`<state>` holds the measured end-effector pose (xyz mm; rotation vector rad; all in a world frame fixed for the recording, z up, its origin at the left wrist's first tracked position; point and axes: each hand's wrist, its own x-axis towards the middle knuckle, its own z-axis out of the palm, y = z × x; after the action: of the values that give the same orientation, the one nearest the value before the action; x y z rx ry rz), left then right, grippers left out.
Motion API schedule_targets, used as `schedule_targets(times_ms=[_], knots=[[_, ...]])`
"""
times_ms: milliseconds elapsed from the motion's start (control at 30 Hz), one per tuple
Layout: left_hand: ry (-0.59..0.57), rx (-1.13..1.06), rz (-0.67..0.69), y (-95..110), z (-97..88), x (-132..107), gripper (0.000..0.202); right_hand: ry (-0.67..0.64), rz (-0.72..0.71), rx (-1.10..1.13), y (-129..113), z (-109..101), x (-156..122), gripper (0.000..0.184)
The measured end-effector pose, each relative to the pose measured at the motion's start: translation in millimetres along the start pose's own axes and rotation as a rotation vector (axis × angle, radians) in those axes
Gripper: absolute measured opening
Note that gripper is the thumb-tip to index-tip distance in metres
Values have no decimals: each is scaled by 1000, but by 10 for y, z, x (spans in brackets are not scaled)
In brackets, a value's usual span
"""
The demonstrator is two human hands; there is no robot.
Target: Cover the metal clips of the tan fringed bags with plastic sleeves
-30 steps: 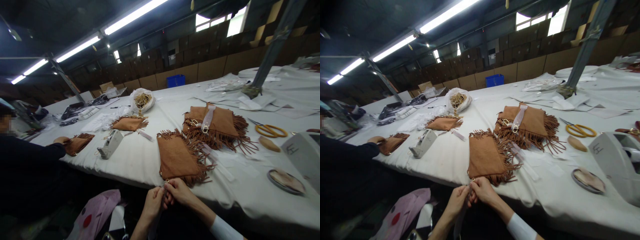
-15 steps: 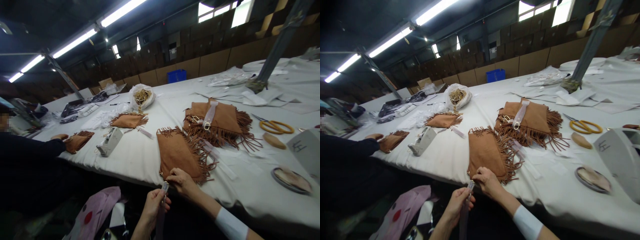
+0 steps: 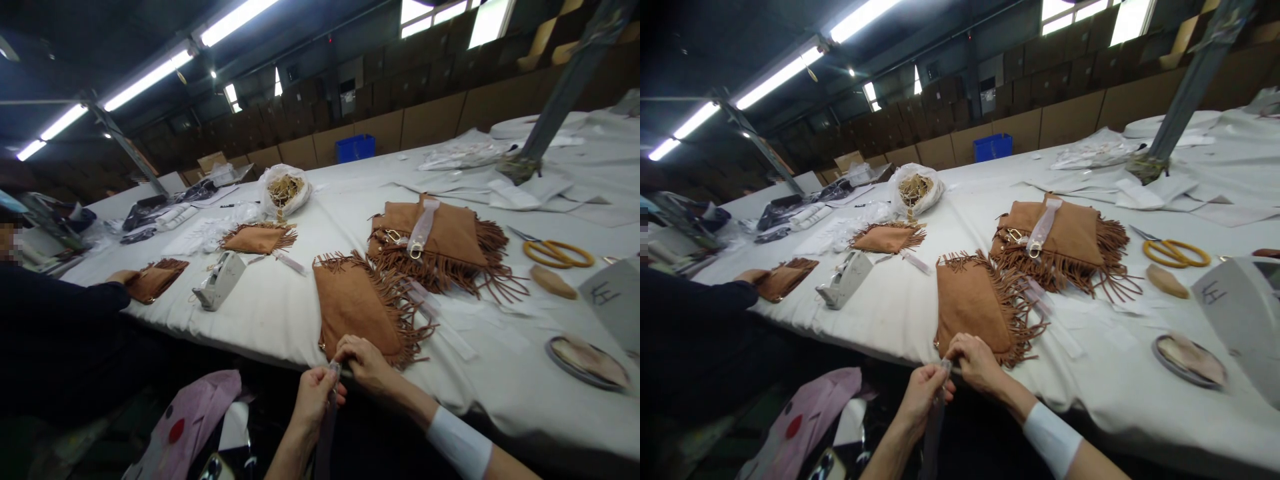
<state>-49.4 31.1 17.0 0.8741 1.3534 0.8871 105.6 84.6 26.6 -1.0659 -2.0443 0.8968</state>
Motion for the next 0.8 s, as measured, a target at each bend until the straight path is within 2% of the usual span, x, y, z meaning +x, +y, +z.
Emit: schedule_targets(times_ms=[100,200,233,267,367,433,567,700,800], knots=[[37,37,44,17,-7,12,48,47,43,171,-52,-66,-30,27],[45,20,26,40,-48,-25,46,219,253,274,-146,-83,-133,18],[41,4,17,50,-60,-40,46,253,345,279,-174,-60,-173,20],[36,-14,12,61,-69,-55,45,253,431,275,-197,-19,-210,29],[16,-53,16,95,-68,-84,46,118,613,313,-231,176,-262,52],[-11,-40,19,111,-55,-96,47,79,640,409,-234,316,-240,52],[-56,0,25,96,-53,-143,46,131,587,562,-221,473,-152,45],[-72,-84,13,39,-97,-214,45,211,589,526,-180,486,-111,38],[-67,-44,61,-7,-122,-250,46,212,597,491,-209,502,-119,34]])
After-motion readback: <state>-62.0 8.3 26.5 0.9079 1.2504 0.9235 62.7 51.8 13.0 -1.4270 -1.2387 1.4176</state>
